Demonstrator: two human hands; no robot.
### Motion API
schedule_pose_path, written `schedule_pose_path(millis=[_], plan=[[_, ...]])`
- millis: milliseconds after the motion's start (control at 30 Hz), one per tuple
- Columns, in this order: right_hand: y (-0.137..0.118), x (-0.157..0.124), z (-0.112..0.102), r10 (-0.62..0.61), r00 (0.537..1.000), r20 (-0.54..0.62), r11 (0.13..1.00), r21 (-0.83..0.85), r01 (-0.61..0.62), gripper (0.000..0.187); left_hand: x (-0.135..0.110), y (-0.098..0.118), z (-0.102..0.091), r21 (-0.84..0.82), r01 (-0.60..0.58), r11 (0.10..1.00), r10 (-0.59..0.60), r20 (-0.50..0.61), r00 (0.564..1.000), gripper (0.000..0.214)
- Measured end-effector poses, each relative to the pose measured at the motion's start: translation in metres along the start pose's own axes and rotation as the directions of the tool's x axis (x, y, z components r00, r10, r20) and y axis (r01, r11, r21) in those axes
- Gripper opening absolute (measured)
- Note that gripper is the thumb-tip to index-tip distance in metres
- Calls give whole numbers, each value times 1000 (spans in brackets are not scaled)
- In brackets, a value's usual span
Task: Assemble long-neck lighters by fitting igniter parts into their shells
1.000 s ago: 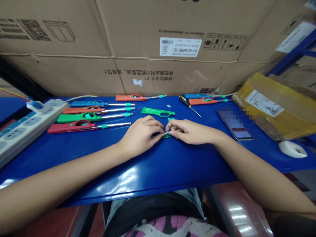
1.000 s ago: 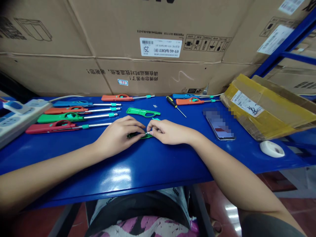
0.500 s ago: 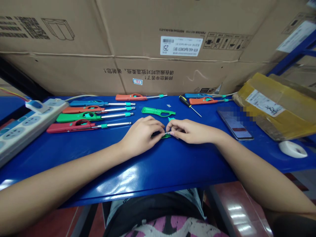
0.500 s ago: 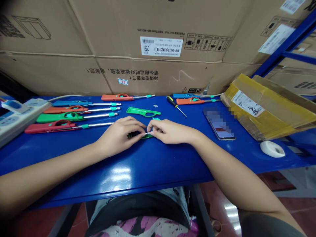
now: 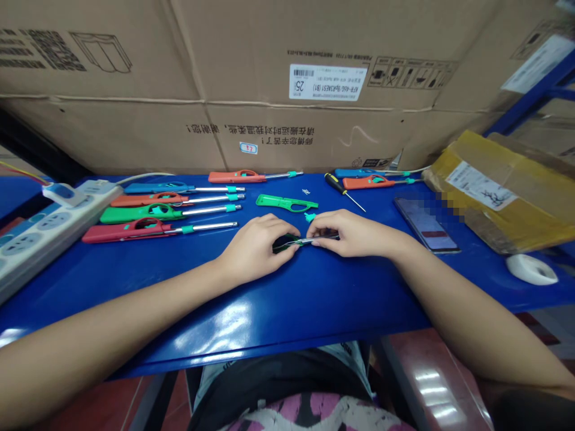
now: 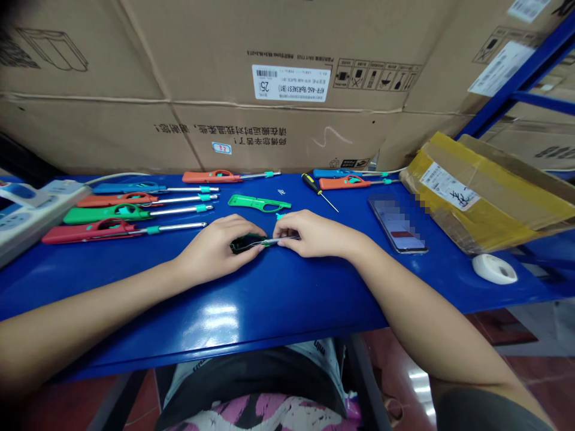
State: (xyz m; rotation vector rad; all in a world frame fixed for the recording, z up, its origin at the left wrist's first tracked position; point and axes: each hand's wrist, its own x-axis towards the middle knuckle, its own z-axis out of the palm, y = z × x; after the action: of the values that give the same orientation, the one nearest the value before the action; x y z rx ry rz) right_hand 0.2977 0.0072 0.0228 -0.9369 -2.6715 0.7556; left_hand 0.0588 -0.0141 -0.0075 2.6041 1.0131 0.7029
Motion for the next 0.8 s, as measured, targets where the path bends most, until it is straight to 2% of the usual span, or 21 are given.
schedule_pose_path(millis=[267, 467, 800], plan=[[9, 2, 4, -110, 990, -91, 992, -71, 104, 13, -4, -5, 6, -41, 4, 999, -5, -15, 1000, 24], [13, 1, 6, -94, 994, -53, 991, -99, 88, 19, -4, -5, 6, -18, -19, 1000, 19, -28, 999, 23], [13, 2, 10, -109, 993, -56, 992, -70, 105, 17, -4, -6, 6, 1, -68, 998, 68, -17, 998, 21]])
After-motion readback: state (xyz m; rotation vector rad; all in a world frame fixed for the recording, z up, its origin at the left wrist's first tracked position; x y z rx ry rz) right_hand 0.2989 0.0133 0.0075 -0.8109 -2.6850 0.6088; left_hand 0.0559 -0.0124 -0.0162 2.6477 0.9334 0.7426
